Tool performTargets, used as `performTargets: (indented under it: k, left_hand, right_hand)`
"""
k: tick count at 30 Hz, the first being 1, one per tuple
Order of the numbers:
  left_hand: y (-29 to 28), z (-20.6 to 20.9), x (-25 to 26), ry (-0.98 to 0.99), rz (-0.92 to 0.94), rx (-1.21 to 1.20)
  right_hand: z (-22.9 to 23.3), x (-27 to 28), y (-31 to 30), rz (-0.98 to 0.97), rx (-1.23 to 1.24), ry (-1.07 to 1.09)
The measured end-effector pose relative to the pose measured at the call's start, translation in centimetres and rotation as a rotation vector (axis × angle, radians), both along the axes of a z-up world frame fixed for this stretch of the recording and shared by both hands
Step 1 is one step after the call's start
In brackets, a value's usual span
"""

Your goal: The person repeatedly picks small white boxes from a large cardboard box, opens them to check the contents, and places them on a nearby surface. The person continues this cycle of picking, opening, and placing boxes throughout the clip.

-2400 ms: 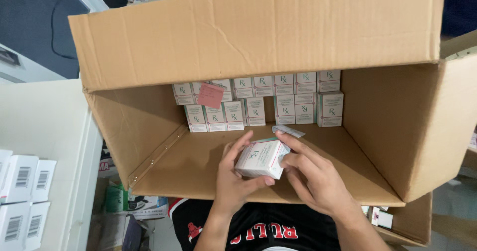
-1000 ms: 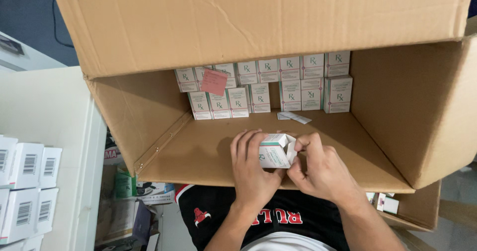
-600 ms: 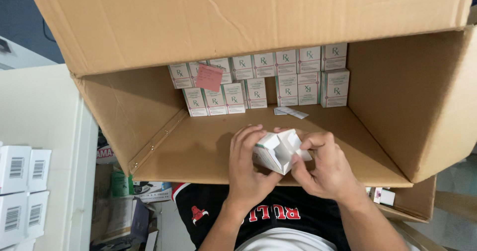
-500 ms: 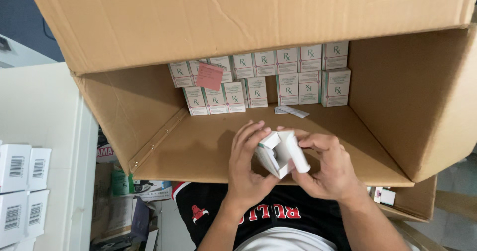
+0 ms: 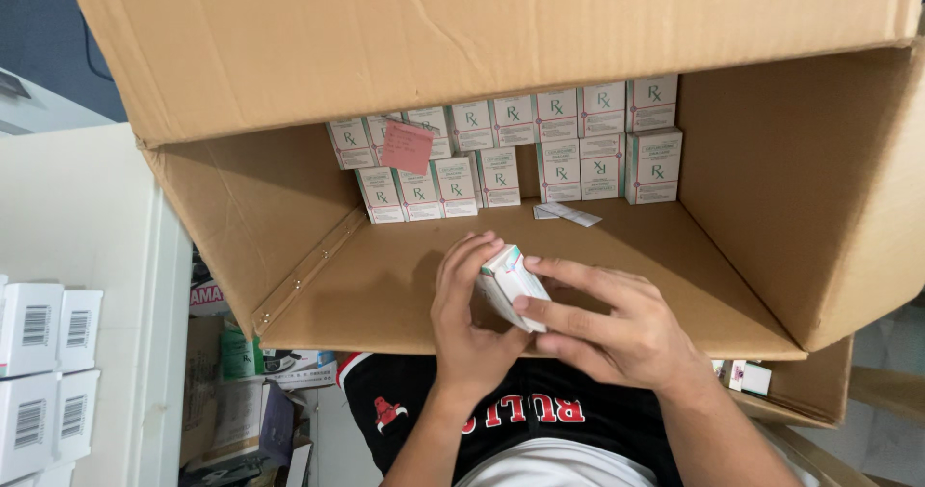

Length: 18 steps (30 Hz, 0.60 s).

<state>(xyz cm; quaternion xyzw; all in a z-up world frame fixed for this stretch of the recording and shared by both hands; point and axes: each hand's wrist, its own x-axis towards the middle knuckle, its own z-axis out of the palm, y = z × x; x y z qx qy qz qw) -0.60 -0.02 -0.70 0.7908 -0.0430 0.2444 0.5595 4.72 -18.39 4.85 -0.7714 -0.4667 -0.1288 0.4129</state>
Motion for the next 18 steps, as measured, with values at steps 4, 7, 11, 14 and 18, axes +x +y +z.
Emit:
performTargets:
  k: [4,7,11,14,18]
  left_hand:
    - [-0.9,0.4,-0.2,-0.006,0.135,0.141]
    - [-1.2,0.4,-0.1,-0.006,0.173,0.164]
    - [-1.4,0.3,-0.1,0.054,0.186,0.154]
    - [-1.2,0.2,0.2,0.116,0.215,0.137]
    - [-0.9,0.2,-0.2,0.091,0.054,0.093]
  right_hand:
    - [-0.1,-0.1,0.4,-0.059,0.001,0.033]
    - [-0.4,0.0,0.4,-0.08,-0.023,0.064]
    - [-0.5,0.1,0.4,-0.103,-0.022,0.148]
    - [-0.5,0.2,0.3,-0.028,-0.046,0.149]
    - [-1.0,-0.1,0.1,-0.204,0.027,0.319]
